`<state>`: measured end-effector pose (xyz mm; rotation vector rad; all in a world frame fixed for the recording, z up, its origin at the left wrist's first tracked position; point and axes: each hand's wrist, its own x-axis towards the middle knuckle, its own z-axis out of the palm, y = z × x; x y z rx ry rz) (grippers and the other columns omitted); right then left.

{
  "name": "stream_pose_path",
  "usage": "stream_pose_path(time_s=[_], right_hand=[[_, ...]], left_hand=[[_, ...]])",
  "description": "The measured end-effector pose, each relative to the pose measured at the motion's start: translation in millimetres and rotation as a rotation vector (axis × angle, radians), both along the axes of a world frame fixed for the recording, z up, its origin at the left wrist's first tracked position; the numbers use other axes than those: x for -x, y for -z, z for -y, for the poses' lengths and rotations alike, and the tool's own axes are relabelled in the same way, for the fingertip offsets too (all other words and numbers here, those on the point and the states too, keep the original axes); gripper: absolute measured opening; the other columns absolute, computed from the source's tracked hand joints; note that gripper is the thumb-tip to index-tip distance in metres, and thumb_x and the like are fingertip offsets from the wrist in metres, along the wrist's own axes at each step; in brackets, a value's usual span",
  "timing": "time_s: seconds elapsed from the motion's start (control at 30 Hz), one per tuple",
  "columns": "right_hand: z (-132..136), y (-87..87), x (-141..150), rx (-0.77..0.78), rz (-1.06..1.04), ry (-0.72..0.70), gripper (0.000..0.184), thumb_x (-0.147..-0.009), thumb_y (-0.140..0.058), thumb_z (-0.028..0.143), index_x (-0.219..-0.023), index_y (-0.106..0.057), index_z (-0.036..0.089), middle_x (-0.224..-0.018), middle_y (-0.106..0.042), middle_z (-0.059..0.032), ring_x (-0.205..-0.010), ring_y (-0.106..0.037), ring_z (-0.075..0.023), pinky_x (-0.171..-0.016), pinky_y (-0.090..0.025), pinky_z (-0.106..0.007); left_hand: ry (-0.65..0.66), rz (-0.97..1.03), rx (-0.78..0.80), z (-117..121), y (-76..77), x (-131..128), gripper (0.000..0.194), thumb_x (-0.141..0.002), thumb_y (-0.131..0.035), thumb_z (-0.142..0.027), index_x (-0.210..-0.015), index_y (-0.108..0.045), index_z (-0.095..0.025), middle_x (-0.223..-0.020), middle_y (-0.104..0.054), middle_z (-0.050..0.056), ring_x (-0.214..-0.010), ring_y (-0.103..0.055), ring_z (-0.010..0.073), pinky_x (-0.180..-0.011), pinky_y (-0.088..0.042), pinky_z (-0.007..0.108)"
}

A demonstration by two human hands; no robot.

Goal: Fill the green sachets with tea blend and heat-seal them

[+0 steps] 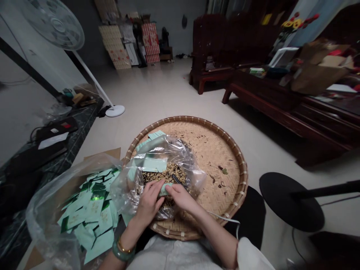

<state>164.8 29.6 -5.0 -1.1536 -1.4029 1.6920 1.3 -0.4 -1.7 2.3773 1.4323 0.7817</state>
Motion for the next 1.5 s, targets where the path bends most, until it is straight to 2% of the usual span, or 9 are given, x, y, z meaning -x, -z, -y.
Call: stream_pose_path(time_s=[0.37, 0.67, 0.83, 0.97, 1.03, 1.17, 1.27, 1.37, 1.5], right_hand=[[-7, 3.6, -5, 0.112, -0.046, 0.034, 0.05, -0.074, -0.057, 0.065, -0.072, -0.063, 0.015, -0.071, -0.06, -0.0023, -0.073, -0.051, -0.0181, -0.075, -0.039, -0.031], [-15, -26.8, -9, 0.131, -0.128, 0.052, 0.059, -0.081, -0.047, 0.069, -0.079, -0.068, 0.014, -0.081, -0.069, -0.0076, -0.083, -0.063, -0.0213, -0.083, -0.046, -0.038], [-57, -28.0, -26, -0.165, 0.221, 0.121, 0.033, -0.086, -0.051, 0.041, -0.103, -0.069, 0.018, -0.114, -0.067, -0.0102, -0.115, -0.056, -0.0257, -0.104, -0.037, -0.047], [-102, -32.0, -44, -0.333, 0.29, 0.218, 0.041, -0.088, -0.044, 0.019, -0.128, -0.056, 0.022, -0.134, -0.056, -0.0063, -0.131, -0.043, -0.023, -0.11, -0.031, -0.049], [-113, -33.9, -49, -0.347, 0.304, 0.291, 0.045, -0.088, -0.042, 0.015, -0.13, -0.053, 0.021, -0.133, -0.056, -0.0081, -0.121, -0.052, -0.0229, -0.103, -0.041, -0.048], [-101, -25.6, -42, -0.387, 0.466, 0.08, 0.038, -0.089, -0.04, 0.014, -0.122, -0.06, 0.016, -0.11, -0.067, -0.0125, -0.095, -0.065, -0.0231, -0.087, -0.053, -0.044], [-79, -11.8, -30, -0.607, 0.772, -0.093, 0.054, -0.08, -0.045, 0.0, -0.131, -0.053, 0.015, -0.132, -0.055, -0.0157, -0.122, -0.051, -0.0257, -0.104, -0.04, -0.044], [-68, -2.6, -24, -0.663, 1.109, -0.125, 0.074, -0.073, -0.041, -0.009, -0.144, -0.036, 0.013, -0.146, -0.038, -0.0212, -0.135, -0.036, -0.0295, -0.107, -0.036, -0.043], [-70, 1.4, -21, -0.662, 1.278, -0.095, 0.068, -0.079, -0.042, -0.003, -0.144, -0.036, 0.012, -0.145, -0.038, -0.0231, -0.136, -0.032, -0.0373, -0.107, -0.031, -0.053]], left_hand=[[0.054, 0.004, 0.004, -5, 6.4, 10, 0.069, -0.076, -0.057, 0.0, -0.14, -0.039, -0.021, -0.13, -0.058, 0.011, -0.114, -0.048, 0.0273, -0.096, -0.047, 0.048], [-0.132, 0.065, -0.142, -9, 9.0, 6, 0.049, -0.077, -0.063, -0.008, -0.124, -0.053, -0.017, -0.113, -0.067, 0.009, -0.102, -0.053, 0.0257, -0.089, -0.051, 0.042], [-0.231, 0.082, -0.166, -14, 10.6, 7, 0.038, -0.079, -0.063, -0.015, -0.116, -0.058, -0.018, -0.105, -0.069, 0.008, -0.096, -0.058, 0.0251, -0.085, -0.053, 0.042], [-0.233, 0.083, -0.147, -15, 10.1, 7, 0.035, -0.078, -0.062, -0.014, -0.113, -0.06, -0.018, -0.102, -0.069, 0.008, -0.095, -0.061, 0.0244, -0.084, -0.053, 0.041], [-0.24, 0.093, -0.143, -15, 9.9, 8, 0.036, -0.077, -0.062, -0.015, -0.113, -0.059, -0.018, -0.102, -0.069, 0.008, -0.097, -0.061, 0.0243, -0.085, -0.053, 0.04], [-0.223, 0.108, -0.15, -16, 8.1, 12, 0.037, -0.077, -0.063, -0.016, -0.113, -0.059, -0.018, -0.102, -0.068, 0.008, -0.096, -0.062, 0.0242, -0.084, -0.054, 0.04], [-0.211, 0.132, -0.158, -18, 3.9, 13, 0.04, -0.077, -0.061, -0.014, -0.116, -0.057, -0.018, -0.104, -0.068, 0.008, -0.094, -0.061, 0.0229, -0.084, -0.054, 0.039], [-0.204, 0.147, -0.152, -17, -2.1, 13, 0.042, -0.077, -0.061, -0.013, -0.118, -0.056, -0.019, -0.106, -0.068, 0.008, -0.095, -0.061, 0.0222, -0.085, -0.053, 0.038], [-0.218, 0.159, -0.123, -12, -7.9, 14, 0.042, -0.078, -0.06, -0.014, -0.119, -0.056, -0.02, -0.106, -0.068, 0.007, -0.094, -0.062, 0.0218, -0.084, -0.054, 0.038]])
